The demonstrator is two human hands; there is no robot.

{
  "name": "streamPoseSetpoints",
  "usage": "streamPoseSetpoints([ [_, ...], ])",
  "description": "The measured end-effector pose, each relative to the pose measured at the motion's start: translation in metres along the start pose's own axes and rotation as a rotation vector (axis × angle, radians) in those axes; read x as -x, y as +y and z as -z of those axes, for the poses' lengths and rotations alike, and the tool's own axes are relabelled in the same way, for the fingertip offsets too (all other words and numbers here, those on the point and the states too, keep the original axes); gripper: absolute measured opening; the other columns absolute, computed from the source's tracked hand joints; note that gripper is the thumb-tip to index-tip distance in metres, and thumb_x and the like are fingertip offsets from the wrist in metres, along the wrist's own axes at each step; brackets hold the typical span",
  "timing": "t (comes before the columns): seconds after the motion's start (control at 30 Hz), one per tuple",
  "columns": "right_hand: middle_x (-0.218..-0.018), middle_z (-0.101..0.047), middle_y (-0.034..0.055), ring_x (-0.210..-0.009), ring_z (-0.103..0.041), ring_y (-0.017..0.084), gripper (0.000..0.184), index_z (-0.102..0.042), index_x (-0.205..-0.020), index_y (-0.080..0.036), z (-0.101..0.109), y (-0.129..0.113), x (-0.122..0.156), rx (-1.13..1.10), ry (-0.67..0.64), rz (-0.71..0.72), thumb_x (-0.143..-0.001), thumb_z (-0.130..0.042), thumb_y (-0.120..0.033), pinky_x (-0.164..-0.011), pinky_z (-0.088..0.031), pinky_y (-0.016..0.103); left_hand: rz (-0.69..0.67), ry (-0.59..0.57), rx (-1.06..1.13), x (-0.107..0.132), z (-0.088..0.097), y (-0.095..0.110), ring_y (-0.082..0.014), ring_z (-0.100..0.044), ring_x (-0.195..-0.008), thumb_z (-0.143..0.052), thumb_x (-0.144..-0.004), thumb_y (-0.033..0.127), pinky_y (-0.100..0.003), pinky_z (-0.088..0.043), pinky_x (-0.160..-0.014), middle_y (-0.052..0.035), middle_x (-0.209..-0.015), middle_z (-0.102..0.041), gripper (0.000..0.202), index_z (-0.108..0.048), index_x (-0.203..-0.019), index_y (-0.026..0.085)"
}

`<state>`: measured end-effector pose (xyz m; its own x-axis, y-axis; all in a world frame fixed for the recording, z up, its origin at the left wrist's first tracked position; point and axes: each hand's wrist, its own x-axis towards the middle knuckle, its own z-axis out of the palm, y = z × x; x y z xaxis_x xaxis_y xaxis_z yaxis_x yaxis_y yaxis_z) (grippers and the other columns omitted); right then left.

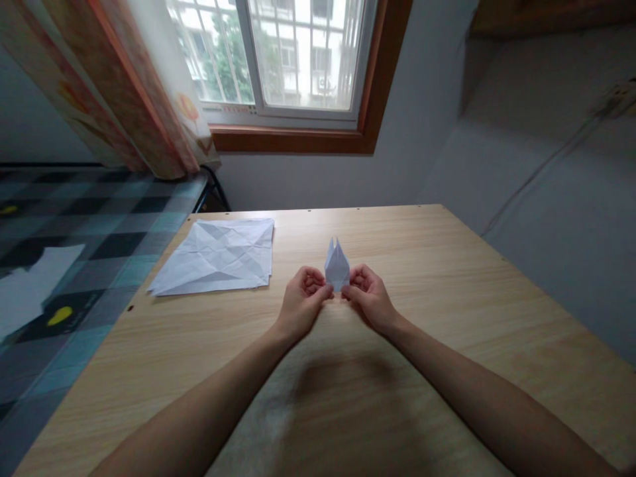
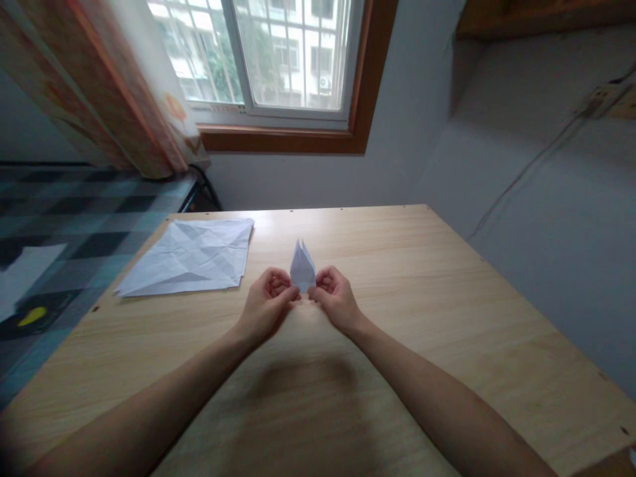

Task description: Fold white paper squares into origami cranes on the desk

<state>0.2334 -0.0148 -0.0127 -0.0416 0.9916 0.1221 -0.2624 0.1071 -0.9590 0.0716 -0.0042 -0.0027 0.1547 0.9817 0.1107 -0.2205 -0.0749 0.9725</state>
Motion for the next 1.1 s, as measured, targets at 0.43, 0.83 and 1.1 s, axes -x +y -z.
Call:
streamPoseSetpoints([
  [0.43,-0.067,-0.065,-0.0027,-0.059,-0.059,0.013,0.011,-0.064,-0.078,-0.022,0.004,0.004,-0.003,0.040,0.023,0.035,-0.075,-0.069,-0.031,-0.059,-0.046,0.027,-0.081,-0.011,-0.153,0.001,0.002,0.004,-0.0163,-0.065,-0.073,-0.066,-0.073,0.023,-0.030,-0.052,-0.073,-0.0022,-0.075,-0.067,0.009,-0.071,-0.079,0.018],
  [0.83,-0.074,-0.066,-0.0043,-0.065,-0.063,0.014,0.040,-0.049,-0.084,-0.025,-0.001,0.007,-0.001,-0.003,0.039,0.024,-0.064,-0.083,-0.033,-0.063,-0.051,0.027,-0.071,0.020,-0.107,0.002,-0.001,-0.008,-0.0113,-0.057,-0.062,-0.078,-0.067,0.024,-0.023,-0.044,-0.060,0.0033,-0.070,-0.060,0.026,-0.056,-0.080,0.019],
  [1.1,-0.077,-0.065,-0.0009,-0.071,-0.061,0.017,0.023,-0.060,-0.085,-0.024,0.000,0.008,0.003,0.157,0.027,0.095,-0.077,-0.076,-0.038,-0.068,-0.049,0.031,-0.161,-0.047,-0.249,0.004,0.003,-0.010,-0.0144,-0.058,-0.071,-0.071,-0.075,0.022,-0.025,-0.045,-0.064,0.0003,-0.079,-0.060,0.019,-0.062,-0.092,0.020],
])
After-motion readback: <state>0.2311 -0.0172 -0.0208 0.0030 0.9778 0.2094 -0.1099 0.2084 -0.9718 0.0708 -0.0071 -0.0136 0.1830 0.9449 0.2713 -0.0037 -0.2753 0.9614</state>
